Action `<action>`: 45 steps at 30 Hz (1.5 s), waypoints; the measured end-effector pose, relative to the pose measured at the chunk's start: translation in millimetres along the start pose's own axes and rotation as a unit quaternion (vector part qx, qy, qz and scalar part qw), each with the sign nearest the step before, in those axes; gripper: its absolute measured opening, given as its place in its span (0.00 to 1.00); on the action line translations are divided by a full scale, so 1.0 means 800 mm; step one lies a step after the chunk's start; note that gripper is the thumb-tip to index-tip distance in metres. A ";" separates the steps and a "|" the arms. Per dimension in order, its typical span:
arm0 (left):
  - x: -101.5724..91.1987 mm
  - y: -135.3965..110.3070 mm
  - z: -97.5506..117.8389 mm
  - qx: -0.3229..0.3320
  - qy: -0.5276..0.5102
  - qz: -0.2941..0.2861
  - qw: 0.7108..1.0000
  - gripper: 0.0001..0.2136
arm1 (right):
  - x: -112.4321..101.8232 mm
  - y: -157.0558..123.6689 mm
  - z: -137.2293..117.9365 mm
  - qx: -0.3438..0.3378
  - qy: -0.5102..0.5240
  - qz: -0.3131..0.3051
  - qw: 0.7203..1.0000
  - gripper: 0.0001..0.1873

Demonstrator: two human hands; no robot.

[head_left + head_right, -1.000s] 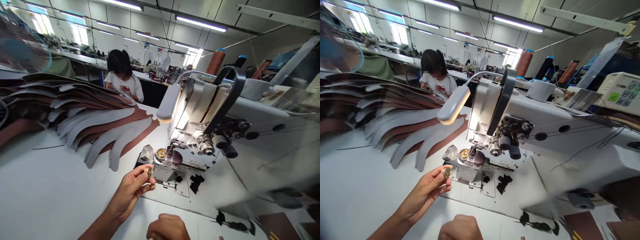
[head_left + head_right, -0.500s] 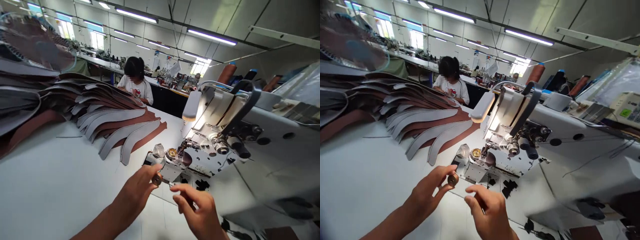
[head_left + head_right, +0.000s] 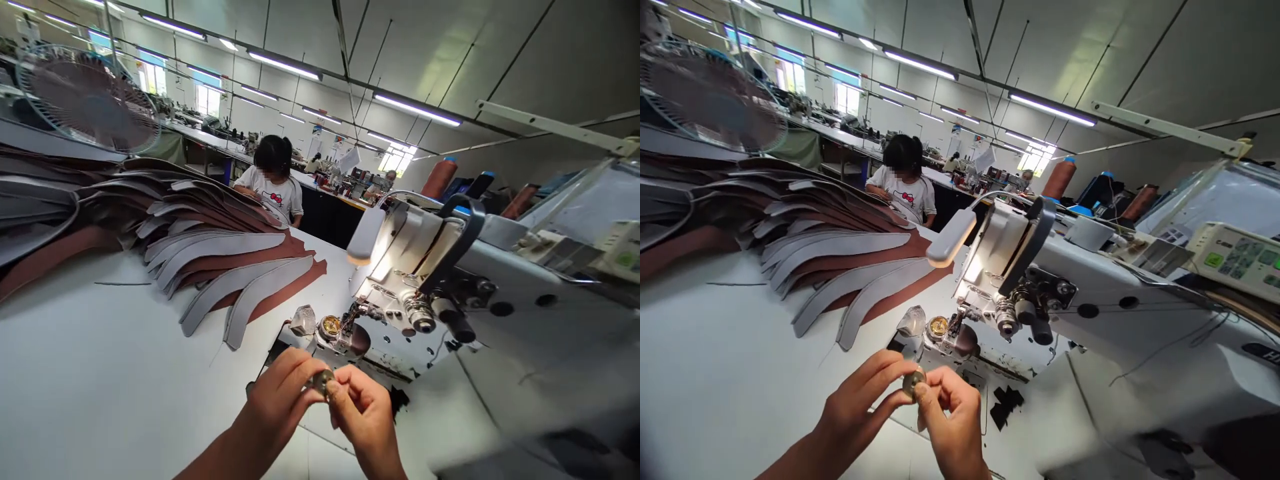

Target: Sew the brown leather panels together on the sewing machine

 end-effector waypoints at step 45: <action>0.079 0.171 -0.121 -0.285 0.135 -0.526 0.790 0.08 | -0.029 0.064 -0.045 -0.244 -0.633 -0.038 0.734 0.24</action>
Point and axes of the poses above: each hand's wrist, its own y-axis towards the middle knuckle, its own x-axis out of the palm, z = x × y, the point moved 5 cm from there along y, towards the middle knuckle, and after that the axes turned 3 degrees about -z, right-handed, at the moved point
